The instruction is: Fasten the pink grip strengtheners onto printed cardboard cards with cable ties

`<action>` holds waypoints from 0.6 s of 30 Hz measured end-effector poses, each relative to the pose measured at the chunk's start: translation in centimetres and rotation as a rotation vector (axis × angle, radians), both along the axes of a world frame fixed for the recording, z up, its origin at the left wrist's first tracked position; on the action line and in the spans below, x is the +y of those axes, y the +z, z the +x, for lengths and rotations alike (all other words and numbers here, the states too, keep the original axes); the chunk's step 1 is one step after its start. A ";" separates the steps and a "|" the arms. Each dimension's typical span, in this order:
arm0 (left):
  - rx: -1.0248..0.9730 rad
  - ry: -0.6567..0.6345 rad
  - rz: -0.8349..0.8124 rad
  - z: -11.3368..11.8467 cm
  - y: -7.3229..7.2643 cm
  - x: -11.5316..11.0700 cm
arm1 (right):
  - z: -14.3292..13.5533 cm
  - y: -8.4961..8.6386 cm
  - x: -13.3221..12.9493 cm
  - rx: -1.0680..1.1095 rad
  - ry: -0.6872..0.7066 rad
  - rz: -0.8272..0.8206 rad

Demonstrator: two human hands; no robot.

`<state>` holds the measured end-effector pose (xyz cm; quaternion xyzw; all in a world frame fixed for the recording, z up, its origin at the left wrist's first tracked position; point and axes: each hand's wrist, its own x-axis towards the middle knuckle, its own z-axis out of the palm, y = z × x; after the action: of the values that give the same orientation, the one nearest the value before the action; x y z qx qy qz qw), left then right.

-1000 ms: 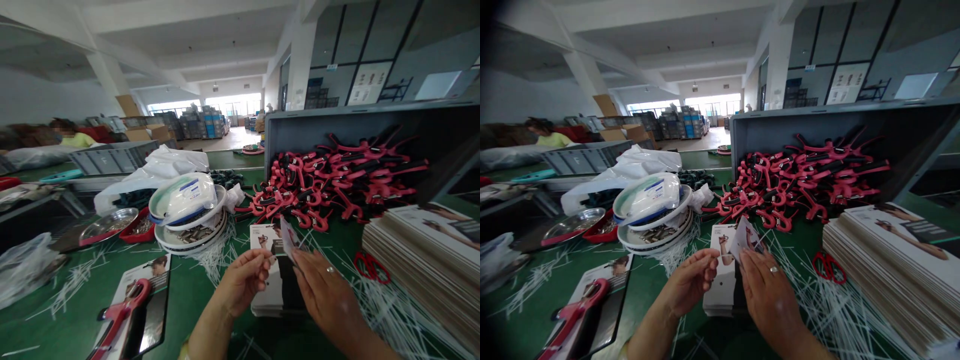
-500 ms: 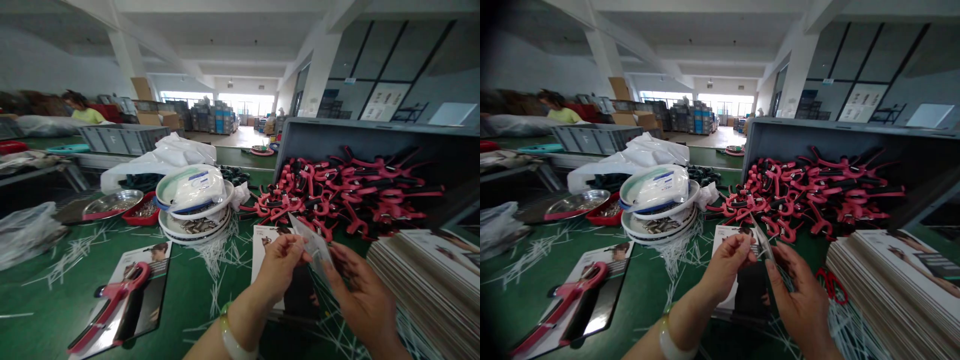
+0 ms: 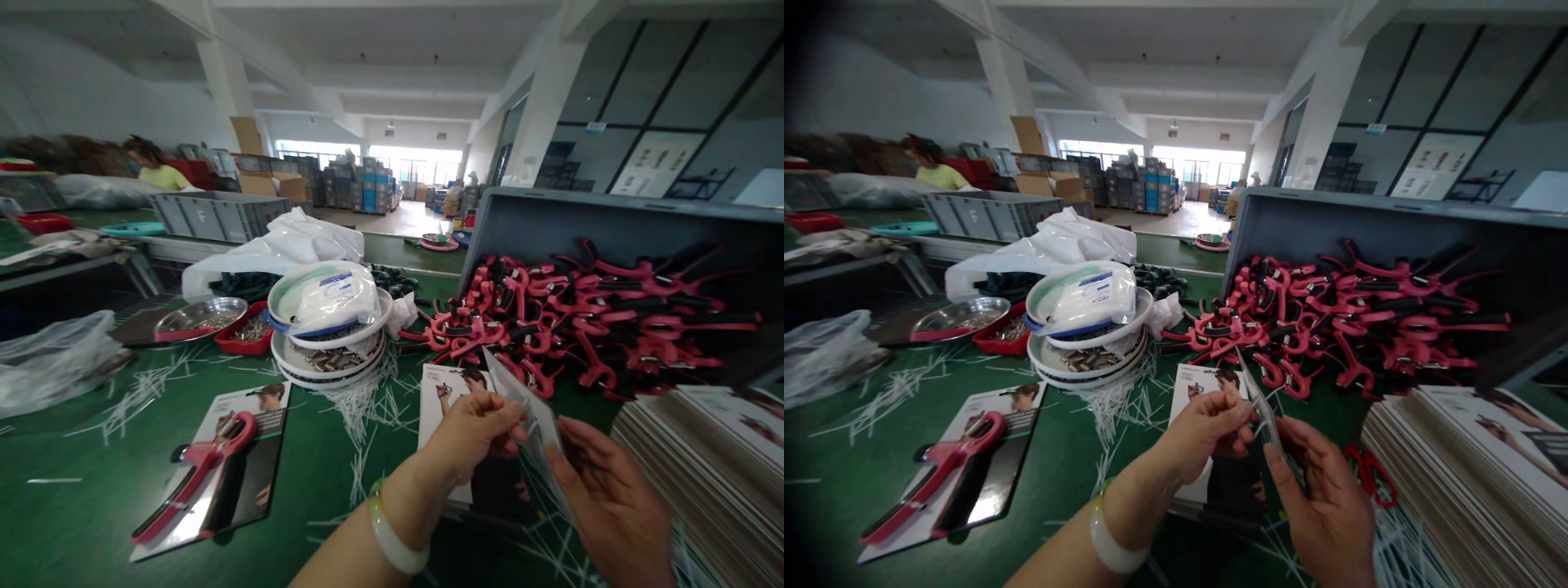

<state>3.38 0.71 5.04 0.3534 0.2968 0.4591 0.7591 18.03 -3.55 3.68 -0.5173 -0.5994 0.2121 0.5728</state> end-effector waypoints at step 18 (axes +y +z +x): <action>0.580 0.158 0.294 -5.9 -1.4 -2.3 | -2.7 -1.4 0.0 -0.825 0.302 0.580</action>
<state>-2.54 -1.63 3.69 0.5509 0.4574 0.4347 0.5462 15.35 -3.54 2.25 -0.2858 -0.8771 -0.1034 0.3719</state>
